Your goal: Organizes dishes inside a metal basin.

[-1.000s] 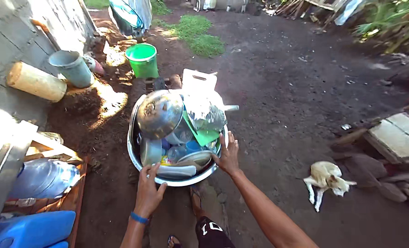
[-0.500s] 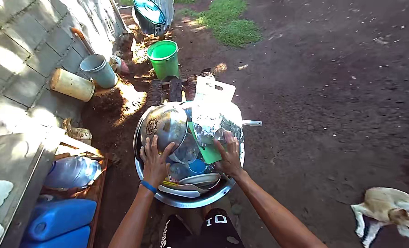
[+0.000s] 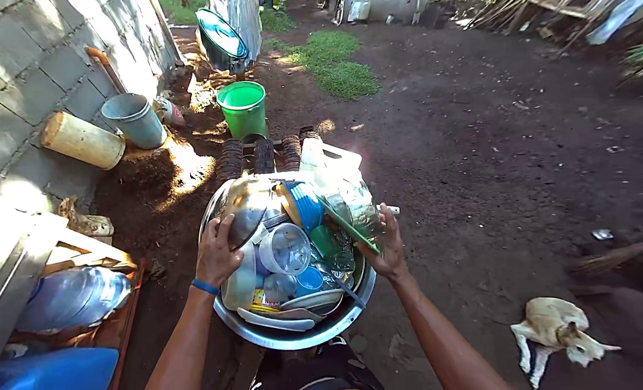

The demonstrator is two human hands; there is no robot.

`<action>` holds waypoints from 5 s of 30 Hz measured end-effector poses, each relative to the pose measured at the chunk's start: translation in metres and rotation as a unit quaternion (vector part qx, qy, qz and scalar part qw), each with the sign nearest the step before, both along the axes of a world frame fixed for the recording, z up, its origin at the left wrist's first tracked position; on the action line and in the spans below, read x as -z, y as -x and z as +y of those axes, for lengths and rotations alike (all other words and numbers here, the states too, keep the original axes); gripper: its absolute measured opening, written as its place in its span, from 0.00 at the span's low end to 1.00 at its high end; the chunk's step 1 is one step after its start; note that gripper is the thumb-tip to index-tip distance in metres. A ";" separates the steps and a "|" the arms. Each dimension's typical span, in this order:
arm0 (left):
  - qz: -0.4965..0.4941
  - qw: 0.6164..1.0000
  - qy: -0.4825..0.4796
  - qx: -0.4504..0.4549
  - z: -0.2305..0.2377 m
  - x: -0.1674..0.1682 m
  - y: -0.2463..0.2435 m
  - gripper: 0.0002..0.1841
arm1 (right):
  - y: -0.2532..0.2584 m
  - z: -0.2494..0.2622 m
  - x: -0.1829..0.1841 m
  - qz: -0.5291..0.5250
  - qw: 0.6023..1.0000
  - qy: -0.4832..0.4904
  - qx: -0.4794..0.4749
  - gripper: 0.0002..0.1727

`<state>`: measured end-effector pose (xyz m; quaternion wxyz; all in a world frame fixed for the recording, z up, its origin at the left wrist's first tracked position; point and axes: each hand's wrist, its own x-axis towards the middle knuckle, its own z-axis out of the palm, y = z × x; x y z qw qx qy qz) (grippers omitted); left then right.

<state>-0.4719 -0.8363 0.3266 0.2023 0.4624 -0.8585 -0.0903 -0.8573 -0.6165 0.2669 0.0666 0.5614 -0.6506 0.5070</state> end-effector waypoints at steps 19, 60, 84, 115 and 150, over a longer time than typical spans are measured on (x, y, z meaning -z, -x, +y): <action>-0.161 0.974 -0.157 0.002 -0.088 -0.065 0.036 0.52 | -0.036 0.041 0.016 0.031 0.986 -0.104 -0.129 0.64; -0.080 0.992 -0.097 -0.030 -0.057 0.002 0.044 0.59 | -0.004 -0.149 -0.131 0.235 0.937 -0.250 0.073 0.50; 0.206 0.940 -0.237 -0.132 -0.060 0.002 -0.097 0.39 | -0.087 0.021 0.011 0.263 0.861 -0.369 -0.231 0.65; 0.304 0.879 -0.343 -0.132 -0.036 0.033 -0.152 0.28 | -0.301 -0.176 -0.144 -0.094 0.988 -0.007 0.119 0.24; 0.203 0.972 -0.073 0.093 0.136 0.018 -0.027 0.16 | -0.157 -0.046 -0.054 -0.112 0.974 -0.181 -0.074 0.16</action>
